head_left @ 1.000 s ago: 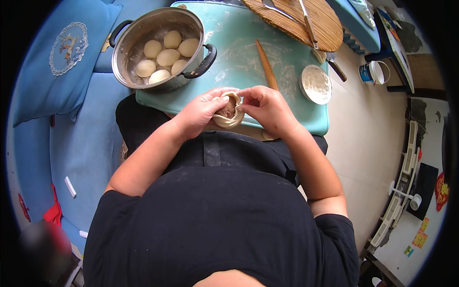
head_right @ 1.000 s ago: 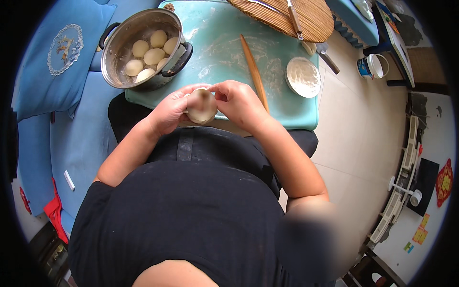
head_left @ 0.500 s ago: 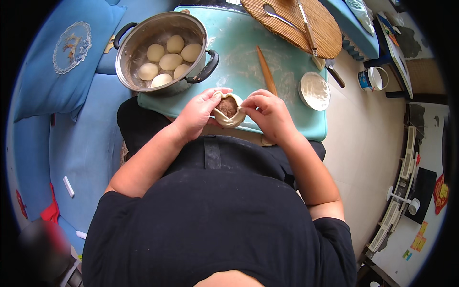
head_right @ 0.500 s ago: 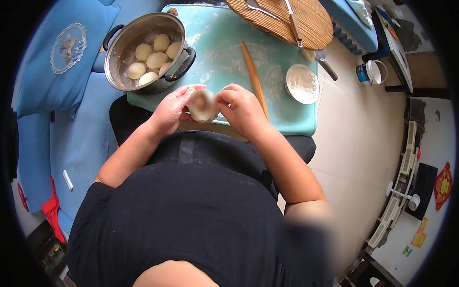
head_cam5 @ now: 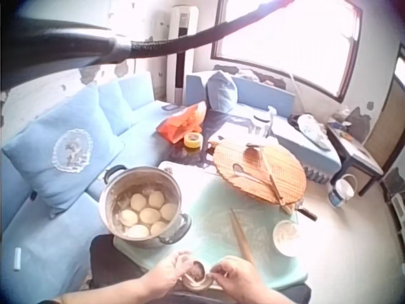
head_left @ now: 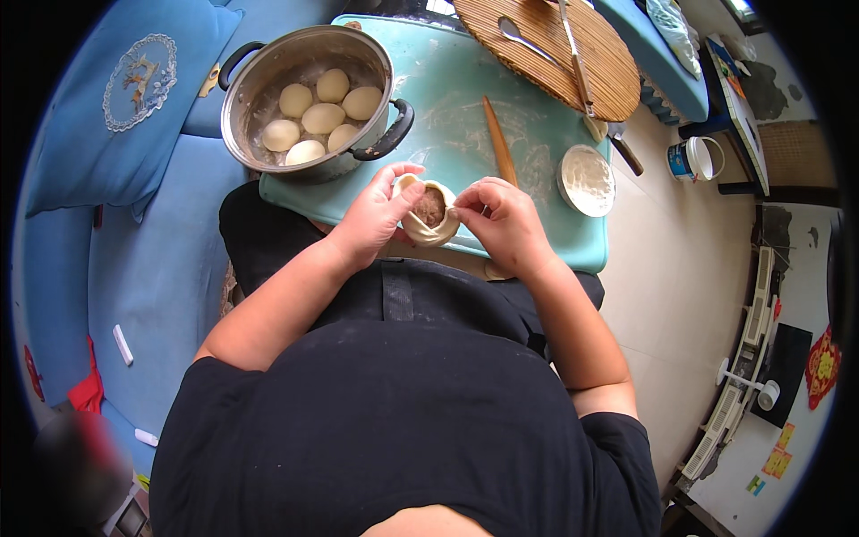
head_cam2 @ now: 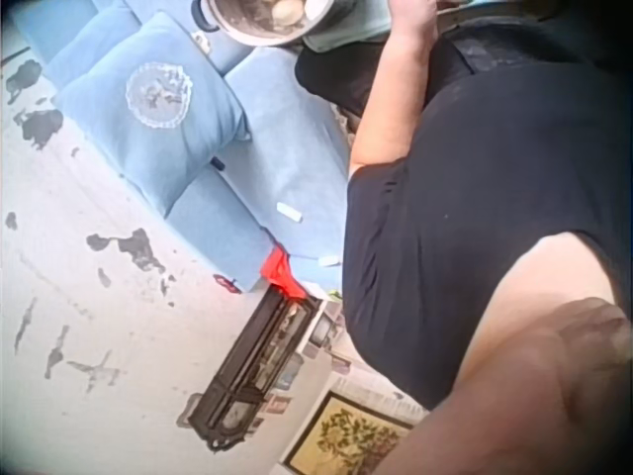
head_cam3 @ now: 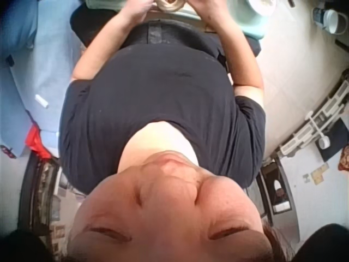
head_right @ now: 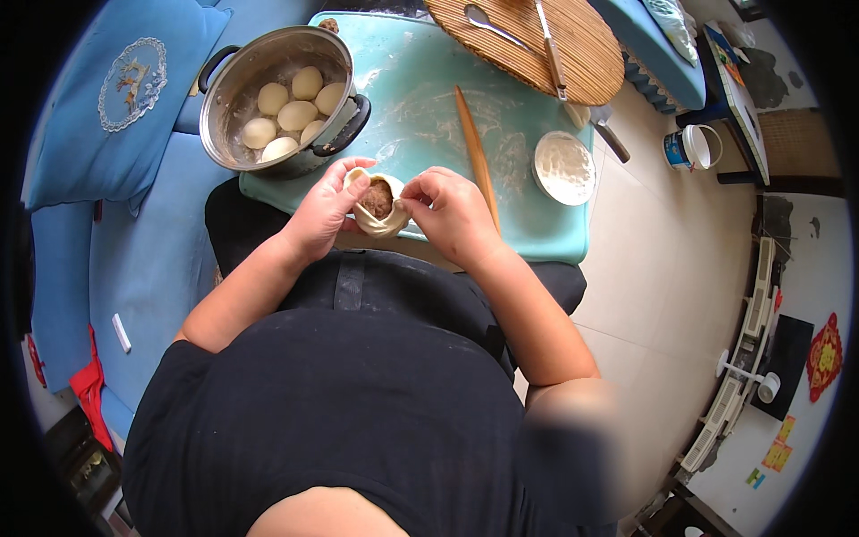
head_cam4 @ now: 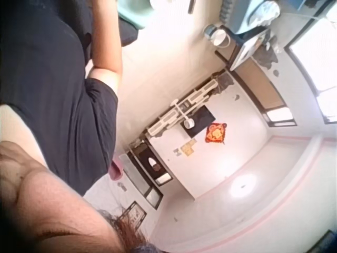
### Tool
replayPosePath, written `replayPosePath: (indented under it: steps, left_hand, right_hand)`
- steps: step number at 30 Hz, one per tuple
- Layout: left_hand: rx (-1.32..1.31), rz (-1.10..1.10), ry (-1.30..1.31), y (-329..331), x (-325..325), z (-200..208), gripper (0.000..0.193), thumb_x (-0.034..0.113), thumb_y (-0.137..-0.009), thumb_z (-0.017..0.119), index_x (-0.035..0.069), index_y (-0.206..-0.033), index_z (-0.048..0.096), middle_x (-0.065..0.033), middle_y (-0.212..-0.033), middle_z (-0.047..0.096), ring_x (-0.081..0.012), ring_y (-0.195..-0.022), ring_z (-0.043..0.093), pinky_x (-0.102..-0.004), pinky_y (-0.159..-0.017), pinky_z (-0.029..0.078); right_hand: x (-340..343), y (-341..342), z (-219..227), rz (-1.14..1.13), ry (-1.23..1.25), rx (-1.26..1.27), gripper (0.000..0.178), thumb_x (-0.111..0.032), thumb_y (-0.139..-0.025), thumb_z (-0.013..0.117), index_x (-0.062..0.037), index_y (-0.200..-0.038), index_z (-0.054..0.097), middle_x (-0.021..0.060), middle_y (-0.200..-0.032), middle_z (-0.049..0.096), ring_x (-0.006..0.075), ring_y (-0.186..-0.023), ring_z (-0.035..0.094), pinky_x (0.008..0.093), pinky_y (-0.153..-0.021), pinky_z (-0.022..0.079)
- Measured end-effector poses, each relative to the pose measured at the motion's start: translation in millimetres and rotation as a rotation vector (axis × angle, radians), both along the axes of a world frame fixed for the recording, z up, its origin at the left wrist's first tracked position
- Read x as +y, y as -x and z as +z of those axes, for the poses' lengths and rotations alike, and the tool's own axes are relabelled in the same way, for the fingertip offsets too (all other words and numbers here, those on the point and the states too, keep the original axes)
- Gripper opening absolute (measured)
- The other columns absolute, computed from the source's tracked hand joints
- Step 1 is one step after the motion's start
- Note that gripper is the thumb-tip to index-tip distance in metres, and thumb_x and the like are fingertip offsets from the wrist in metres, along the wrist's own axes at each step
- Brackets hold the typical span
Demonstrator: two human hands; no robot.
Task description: The person prepares dumplings by rolling out dough balls into flat circles using a rolling pin. They place a meat filling in the center of the dough, fold the edges to enclose the filling, and seal the dumpling. The finished dumplings are placed into a pot of water.
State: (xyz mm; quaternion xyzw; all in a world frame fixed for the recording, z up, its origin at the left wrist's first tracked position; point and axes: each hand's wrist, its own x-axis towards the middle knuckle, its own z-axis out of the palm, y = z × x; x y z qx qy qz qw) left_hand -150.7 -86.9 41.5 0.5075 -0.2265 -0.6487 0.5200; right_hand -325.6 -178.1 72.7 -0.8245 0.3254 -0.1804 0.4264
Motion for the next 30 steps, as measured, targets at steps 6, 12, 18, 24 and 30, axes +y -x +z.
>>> replayPosePath:
  steps: [6, 12, 18, 24, 30]
  left_hand:
    - [0.110, -0.069, 0.074, -2.2, -0.3, -12.4, 0.043, 0.021, -0.086, 0.064, 0.002, -0.120, 0.045, -0.0049, -0.107, 0.056, -0.0124, -0.097, 0.055, -0.0273, -0.081, 0.047]
    - [0.080, -0.080, 0.091, 3.1, 4.2, -11.2, 0.038, 0.017, -0.090, 0.056, 0.005, -0.124, 0.044, -0.0053, -0.113, 0.053, -0.0116, -0.105, 0.050, -0.0271, -0.091, 0.042]
    - [0.087, -0.193, 0.159, 1.8, 2.7, -11.2, 0.034, 0.012, -0.090, 0.052, 0.007, -0.123, 0.045, -0.0036, -0.112, 0.052, -0.0096, -0.102, 0.050, -0.0256, -0.091, 0.041]
    - [-0.009, -0.226, 0.158, 0.2, 3.4, -8.6, 0.033, 0.011, -0.089, 0.051, 0.007, -0.121, 0.045, -0.0041, -0.110, 0.052, -0.0103, -0.100, 0.051, -0.0254, -0.089, 0.042]
    - [-0.054, -0.209, 0.110, 1.6, 3.0, -8.9, 0.033, 0.013, -0.091, 0.050, 0.007, -0.123, 0.043, -0.0046, -0.113, 0.050, -0.0107, -0.104, 0.049, -0.0263, -0.090, 0.042]
  right_hand:
    - [-0.4, 2.3, -4.3, 0.019, -0.049, -0.040, 0.008, -0.006, -0.077, 0.067, -0.0012, -0.084, 0.066, 0.0110, -0.081, 0.062, 0.0245, -0.075, 0.062, 0.0318, -0.067, 0.049]
    - [-3.9, 4.4, -2.1, 0.108, -0.015, 0.004, 0.011, -0.004, -0.076, 0.068, -0.0012, -0.086, 0.067, 0.0091, -0.083, 0.063, 0.0202, -0.075, 0.061, 0.0290, -0.067, 0.049]
    - [-2.5, 1.7, 2.4, 0.052, 0.031, 0.055, 0.023, -0.004, -0.074, 0.070, -0.0037, -0.096, 0.066, 0.0062, -0.083, 0.060, 0.0149, -0.068, 0.057, 0.0257, -0.063, 0.048]
    - [-1.6, 1.9, -3.1, 0.052, 0.022, 0.057, 0.021, -0.006, -0.073, 0.072, -0.0043, -0.094, 0.067, 0.0058, -0.081, 0.061, 0.0136, -0.067, 0.057, 0.0256, -0.062, 0.048]
    - [4.1, 2.2, -8.8, 0.058, 0.190, 0.035, 0.011, -0.007, -0.074, 0.069, -0.0025, -0.084, 0.067, 0.0090, -0.082, 0.063, 0.0206, -0.071, 0.061, 0.0307, -0.063, 0.050]
